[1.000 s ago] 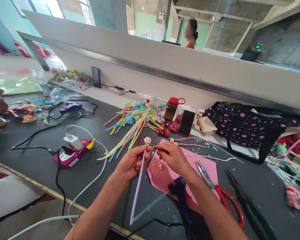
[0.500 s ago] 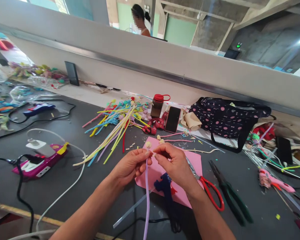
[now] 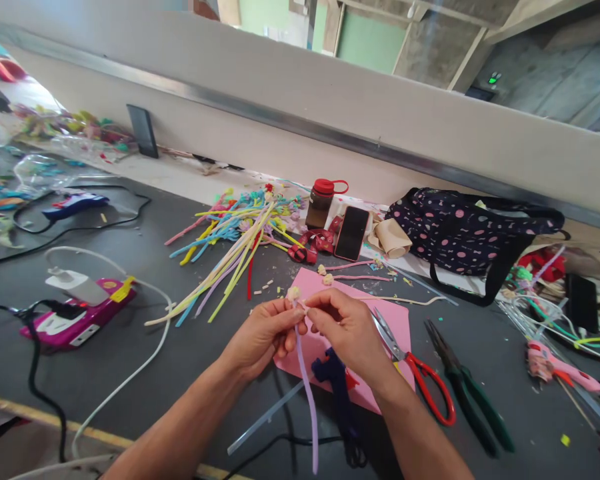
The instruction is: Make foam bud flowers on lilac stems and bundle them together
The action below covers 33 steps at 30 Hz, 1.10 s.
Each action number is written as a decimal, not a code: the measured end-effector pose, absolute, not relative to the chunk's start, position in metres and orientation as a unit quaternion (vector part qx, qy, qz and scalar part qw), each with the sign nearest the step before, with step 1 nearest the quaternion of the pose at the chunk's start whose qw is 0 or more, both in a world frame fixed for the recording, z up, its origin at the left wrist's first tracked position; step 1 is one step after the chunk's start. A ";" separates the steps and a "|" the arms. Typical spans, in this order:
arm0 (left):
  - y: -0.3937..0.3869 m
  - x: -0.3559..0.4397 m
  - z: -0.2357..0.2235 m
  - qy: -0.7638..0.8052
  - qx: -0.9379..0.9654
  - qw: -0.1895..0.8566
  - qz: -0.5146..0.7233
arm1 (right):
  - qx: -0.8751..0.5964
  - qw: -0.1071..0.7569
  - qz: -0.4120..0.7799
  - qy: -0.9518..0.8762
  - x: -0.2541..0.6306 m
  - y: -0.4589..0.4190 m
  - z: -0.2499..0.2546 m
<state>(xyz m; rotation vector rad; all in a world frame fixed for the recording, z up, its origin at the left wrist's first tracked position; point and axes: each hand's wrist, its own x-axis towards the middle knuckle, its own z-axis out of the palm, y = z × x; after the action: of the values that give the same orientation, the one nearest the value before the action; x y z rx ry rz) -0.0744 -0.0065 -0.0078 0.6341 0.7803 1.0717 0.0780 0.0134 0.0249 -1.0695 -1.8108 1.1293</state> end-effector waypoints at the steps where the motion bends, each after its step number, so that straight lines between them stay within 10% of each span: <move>1: -0.006 -0.075 -0.008 0.355 0.284 0.742 0.493 | -0.406 0.371 0.479 -0.684 0.079 0.016 0.024; 33: -0.008 -0.077 -0.018 0.341 0.354 0.714 0.499 | -0.309 0.319 0.716 -0.538 0.077 0.025 0.006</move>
<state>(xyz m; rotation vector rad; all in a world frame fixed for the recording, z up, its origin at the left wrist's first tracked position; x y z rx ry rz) -0.0772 -0.0077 -0.0180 0.7854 0.7553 1.1052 0.0767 0.0254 0.0055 -0.8134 -1.4149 1.8844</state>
